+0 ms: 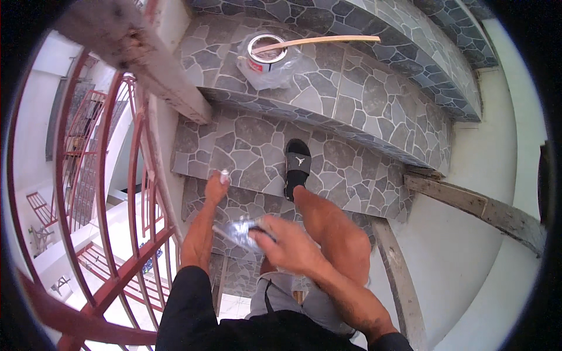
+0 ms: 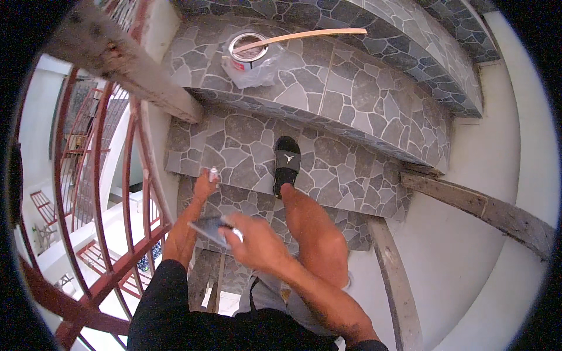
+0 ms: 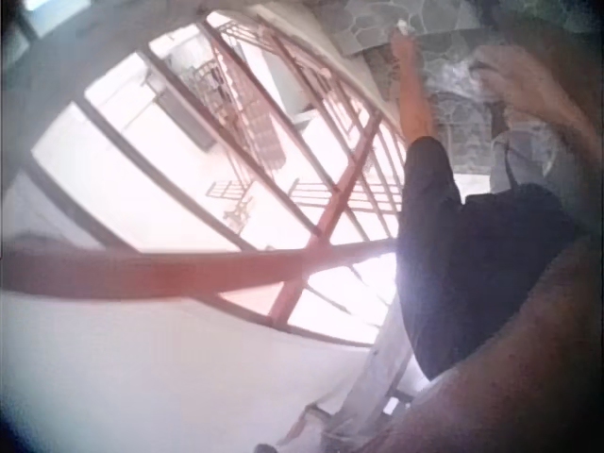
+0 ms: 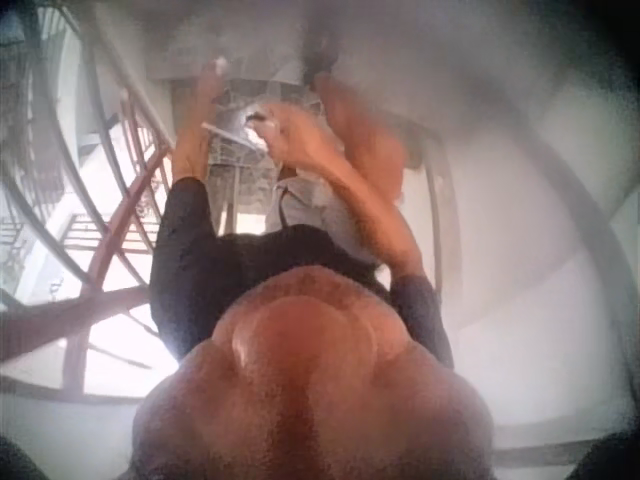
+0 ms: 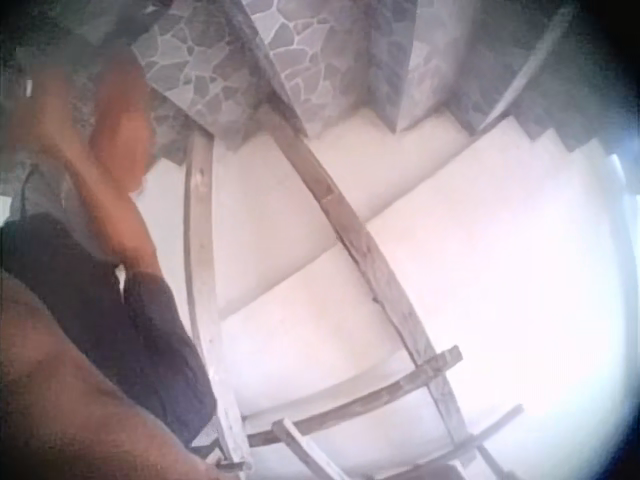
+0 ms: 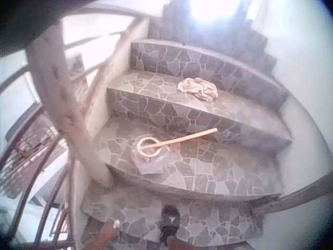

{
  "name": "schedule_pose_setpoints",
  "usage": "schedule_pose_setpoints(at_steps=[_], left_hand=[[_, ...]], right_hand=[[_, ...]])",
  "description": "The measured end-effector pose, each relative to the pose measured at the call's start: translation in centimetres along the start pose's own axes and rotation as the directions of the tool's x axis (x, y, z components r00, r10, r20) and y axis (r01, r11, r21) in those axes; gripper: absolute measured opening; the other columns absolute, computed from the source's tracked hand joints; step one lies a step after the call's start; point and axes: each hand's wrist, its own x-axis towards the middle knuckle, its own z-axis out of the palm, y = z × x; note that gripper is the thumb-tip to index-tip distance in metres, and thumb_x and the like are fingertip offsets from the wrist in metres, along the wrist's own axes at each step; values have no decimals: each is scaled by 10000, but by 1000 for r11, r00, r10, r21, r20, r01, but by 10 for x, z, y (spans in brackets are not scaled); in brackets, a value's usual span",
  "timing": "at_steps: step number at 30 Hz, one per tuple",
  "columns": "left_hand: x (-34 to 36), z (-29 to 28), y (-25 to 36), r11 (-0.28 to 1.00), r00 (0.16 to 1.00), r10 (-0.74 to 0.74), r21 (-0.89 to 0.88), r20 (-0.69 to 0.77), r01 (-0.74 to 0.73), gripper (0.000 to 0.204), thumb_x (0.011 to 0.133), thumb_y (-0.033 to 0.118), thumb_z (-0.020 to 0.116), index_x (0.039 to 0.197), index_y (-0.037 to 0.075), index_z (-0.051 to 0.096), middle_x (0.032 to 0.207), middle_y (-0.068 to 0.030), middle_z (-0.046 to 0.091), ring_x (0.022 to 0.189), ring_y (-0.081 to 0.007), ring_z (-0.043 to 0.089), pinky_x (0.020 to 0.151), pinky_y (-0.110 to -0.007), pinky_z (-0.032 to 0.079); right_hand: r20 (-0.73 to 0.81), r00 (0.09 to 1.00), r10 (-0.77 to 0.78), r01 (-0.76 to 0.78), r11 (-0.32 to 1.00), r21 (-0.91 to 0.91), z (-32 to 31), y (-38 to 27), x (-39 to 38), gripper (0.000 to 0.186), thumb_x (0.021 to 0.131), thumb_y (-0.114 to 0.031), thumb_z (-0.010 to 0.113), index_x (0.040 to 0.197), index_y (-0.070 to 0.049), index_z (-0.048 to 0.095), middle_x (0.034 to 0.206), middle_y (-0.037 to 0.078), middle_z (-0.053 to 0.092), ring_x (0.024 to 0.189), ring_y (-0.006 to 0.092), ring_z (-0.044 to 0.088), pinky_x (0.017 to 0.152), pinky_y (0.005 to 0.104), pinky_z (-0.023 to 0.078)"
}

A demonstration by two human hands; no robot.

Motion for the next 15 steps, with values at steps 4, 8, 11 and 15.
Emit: schedule_pose_setpoints(at_steps=[4, 8, 11, 15], left_hand=[[-66, -36, 71, 884, 999, 48, -466, 12, -37, 388, 831, 261, 721, 1092, 41, 536, 1001, -174, 651, 885, -307, 651, 781, -418, 505], [-167, -97, 108, 634, 890, 175, -643, -421, -429, 348, 868, 176, 728, 1095, 6, 528, 972, -101, 634, 860, -152, 609, 780, -300, 490], [-229, -140, 110, 477, 928, -51, -825, -369, -302, 311, 908, 150, 687, 1137, 5, 533, 988, -46, 624, 871, -116, 597, 788, -260, 476], [-314, -172, 100, 73, 963, -96, -966, -253, -246, 383, 926, 172, 682, 1240, 0, 547, 1078, -68, 635, 929, -134, 607, 825, -264, 480]], right_hand=[[-86, 995, -47, 47, 999, -5, 9, 6, -6, 277, 922, -230, 623, 1098, -17, 643, 940, 196, 681, 859, 289, 676, 778, 384, 513], [-85, 993, 77, -45, 941, 334, 20, 19, -19, 282, 929, -221, 643, 1109, -4, 649, 941, 78, 682, 856, 136, 619, 779, 310, 501], [-160, 987, 30, 62, 838, 541, 40, 16, -30, 303, 932, -206, 648, 1129, 24, 637, 979, 48, 669, 872, 118, 599, 780, 294, 492], [-254, 966, 35, 142, 752, 643, 62, 53, -26, 342, 933, -196, 648, 1167, 50, 606, 1035, 67, 661, 897, 150, 607, 795, 325, 491]])
